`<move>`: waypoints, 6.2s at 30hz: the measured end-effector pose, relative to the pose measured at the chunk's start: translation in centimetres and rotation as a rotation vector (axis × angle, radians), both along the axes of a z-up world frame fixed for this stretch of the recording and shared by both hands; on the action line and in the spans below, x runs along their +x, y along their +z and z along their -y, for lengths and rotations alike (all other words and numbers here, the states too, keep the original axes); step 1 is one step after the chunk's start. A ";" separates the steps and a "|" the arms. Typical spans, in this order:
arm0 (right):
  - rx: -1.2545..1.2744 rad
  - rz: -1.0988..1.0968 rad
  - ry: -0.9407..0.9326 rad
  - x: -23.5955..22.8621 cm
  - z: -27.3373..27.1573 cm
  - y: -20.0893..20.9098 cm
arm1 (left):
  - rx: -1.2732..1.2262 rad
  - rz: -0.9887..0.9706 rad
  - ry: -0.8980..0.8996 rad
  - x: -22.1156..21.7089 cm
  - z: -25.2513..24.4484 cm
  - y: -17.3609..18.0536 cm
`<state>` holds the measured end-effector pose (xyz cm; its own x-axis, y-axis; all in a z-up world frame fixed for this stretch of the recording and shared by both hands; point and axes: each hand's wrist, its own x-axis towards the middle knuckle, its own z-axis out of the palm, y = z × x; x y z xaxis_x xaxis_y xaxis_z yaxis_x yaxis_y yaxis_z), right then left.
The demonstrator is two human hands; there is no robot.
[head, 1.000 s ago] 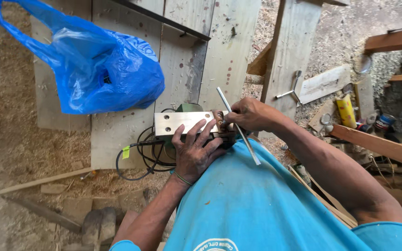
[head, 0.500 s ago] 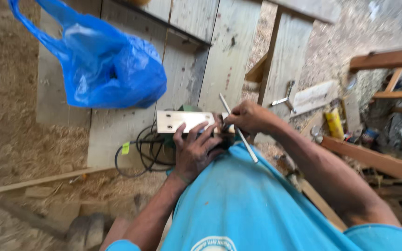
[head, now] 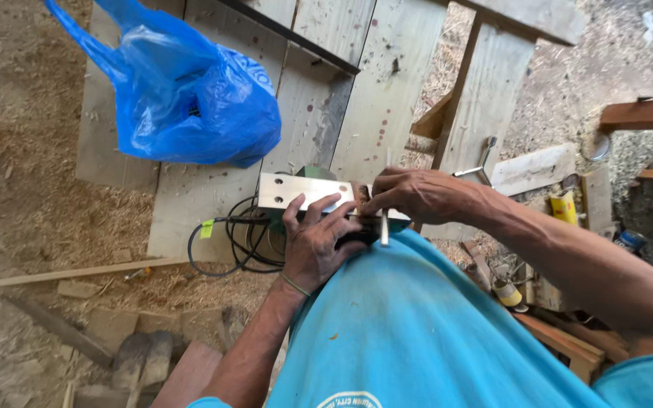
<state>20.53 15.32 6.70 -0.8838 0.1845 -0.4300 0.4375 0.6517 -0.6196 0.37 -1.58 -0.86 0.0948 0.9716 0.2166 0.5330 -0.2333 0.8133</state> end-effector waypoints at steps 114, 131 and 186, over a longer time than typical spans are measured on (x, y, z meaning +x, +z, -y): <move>-0.362 0.423 -1.019 1.2 -3.2 -5.0 | -0.212 -0.018 0.238 5.1 -4.1 3.1; -0.320 0.011 -0.238 1.3 5.0 9.8 | -0.463 -0.070 0.180 5.5 -3.7 0.2; -0.524 -0.164 -0.909 -4.9 -1.0 -6.3 | -0.353 -0.259 0.208 6.6 -3.2 -0.1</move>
